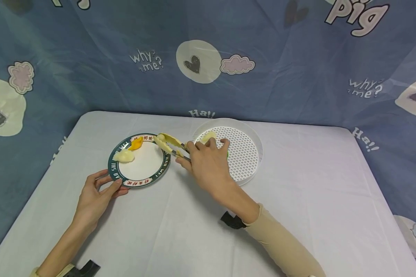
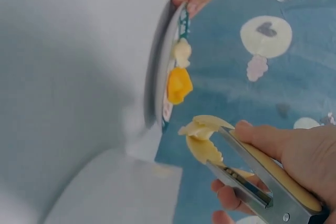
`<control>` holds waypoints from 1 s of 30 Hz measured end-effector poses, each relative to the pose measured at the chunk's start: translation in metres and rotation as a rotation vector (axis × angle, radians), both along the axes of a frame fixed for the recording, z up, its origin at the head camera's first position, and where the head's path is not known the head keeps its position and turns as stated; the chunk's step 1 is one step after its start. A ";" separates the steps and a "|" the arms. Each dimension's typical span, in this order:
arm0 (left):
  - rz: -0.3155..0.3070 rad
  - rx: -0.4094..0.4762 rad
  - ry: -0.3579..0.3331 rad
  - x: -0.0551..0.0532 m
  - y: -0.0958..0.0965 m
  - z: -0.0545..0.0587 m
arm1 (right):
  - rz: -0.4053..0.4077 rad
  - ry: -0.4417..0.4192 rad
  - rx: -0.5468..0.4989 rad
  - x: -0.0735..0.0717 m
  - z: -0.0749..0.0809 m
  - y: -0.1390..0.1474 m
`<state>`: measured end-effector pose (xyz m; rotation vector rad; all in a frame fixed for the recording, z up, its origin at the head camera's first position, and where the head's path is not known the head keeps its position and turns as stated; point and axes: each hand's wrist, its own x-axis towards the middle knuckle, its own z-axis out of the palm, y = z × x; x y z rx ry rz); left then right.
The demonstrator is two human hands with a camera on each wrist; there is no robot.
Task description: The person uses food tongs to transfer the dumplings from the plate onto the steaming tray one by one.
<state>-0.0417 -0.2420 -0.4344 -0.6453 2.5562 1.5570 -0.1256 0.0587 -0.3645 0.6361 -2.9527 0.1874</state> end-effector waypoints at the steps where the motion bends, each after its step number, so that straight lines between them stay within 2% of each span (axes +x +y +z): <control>1: -0.001 -0.007 -0.002 0.000 0.000 0.000 | -0.004 0.003 -0.007 0.000 0.001 0.002; 19: 0.015 -0.011 -0.013 -0.001 0.000 -0.002 | -0.043 0.080 -0.041 0.002 0.012 0.043; 30: 0.011 0.009 -0.002 -0.001 0.000 -0.002 | -0.065 0.106 -0.014 0.007 0.013 0.070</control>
